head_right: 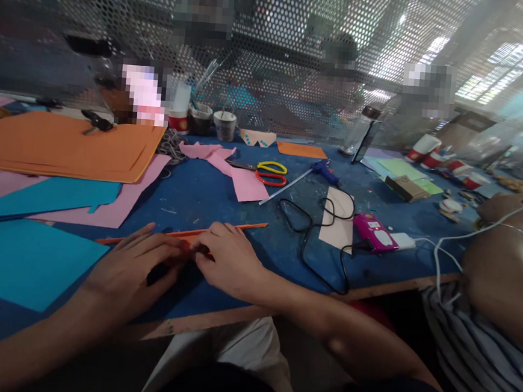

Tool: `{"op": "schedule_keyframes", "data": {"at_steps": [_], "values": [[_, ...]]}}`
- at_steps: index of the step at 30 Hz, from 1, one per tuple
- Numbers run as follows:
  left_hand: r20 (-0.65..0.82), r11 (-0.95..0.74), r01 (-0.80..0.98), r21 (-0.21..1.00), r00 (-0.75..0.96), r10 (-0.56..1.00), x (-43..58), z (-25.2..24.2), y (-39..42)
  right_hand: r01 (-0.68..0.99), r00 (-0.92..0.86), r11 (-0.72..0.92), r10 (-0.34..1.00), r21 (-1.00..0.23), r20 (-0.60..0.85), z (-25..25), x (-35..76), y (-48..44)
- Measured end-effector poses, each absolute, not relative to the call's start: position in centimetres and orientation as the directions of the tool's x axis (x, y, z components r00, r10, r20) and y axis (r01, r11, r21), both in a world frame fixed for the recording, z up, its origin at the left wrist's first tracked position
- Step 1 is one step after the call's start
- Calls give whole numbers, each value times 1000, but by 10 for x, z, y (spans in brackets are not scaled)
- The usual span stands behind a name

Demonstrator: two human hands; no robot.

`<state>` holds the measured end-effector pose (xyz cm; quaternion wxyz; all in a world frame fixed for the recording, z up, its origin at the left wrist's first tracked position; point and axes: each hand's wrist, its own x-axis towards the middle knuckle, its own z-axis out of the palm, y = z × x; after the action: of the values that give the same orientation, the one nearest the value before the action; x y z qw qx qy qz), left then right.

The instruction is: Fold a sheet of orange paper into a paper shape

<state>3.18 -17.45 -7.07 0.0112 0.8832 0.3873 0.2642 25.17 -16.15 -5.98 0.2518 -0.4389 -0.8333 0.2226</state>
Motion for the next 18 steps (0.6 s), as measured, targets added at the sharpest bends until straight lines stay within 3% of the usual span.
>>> {"op": "schedule_keyframes", "data": {"at_steps": [18], "values": [[300,-559,767,314,478,825,41,-65,-166,606,-467,458,867,-651,175,-54,251,-160]]}}
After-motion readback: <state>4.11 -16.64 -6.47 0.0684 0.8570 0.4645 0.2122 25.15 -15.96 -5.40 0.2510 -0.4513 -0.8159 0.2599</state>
